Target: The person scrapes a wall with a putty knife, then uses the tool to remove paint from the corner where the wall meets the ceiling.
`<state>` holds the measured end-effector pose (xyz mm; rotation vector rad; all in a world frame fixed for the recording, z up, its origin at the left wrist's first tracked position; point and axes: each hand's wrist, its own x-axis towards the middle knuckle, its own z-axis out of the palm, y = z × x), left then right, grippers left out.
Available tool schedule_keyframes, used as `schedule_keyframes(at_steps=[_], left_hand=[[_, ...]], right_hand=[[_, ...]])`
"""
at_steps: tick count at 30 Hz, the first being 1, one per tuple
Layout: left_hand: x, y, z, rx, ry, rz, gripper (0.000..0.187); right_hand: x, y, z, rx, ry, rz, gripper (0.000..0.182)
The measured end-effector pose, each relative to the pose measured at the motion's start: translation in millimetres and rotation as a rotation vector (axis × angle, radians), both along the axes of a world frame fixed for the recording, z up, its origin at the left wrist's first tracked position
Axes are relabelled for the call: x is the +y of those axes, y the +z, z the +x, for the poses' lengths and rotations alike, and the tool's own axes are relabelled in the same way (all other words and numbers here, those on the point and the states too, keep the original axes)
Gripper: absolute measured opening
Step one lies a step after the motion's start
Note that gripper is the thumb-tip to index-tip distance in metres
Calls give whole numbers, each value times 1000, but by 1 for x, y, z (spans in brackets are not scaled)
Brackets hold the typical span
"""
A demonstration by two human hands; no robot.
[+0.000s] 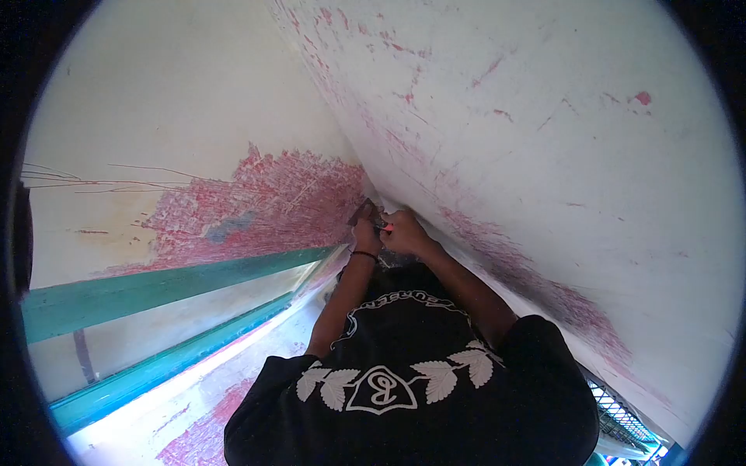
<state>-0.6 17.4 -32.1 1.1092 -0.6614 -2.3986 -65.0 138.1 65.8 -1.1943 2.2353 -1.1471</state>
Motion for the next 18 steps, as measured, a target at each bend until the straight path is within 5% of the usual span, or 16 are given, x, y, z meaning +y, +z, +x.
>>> schedule_keyframes(at_steps=[8,12,18], left_hand=[[4,30,0,-50,-32,-13,25],[-1,-20,7,-43,-79,56,25],[-7,21,-2,-42,-106,-77,21]], right_hand=[[1,-4,5,26,-16,-15,46],[-3,-28,10,123,39,73,41],[-12,-8,-3,136,-6,-17,27]])
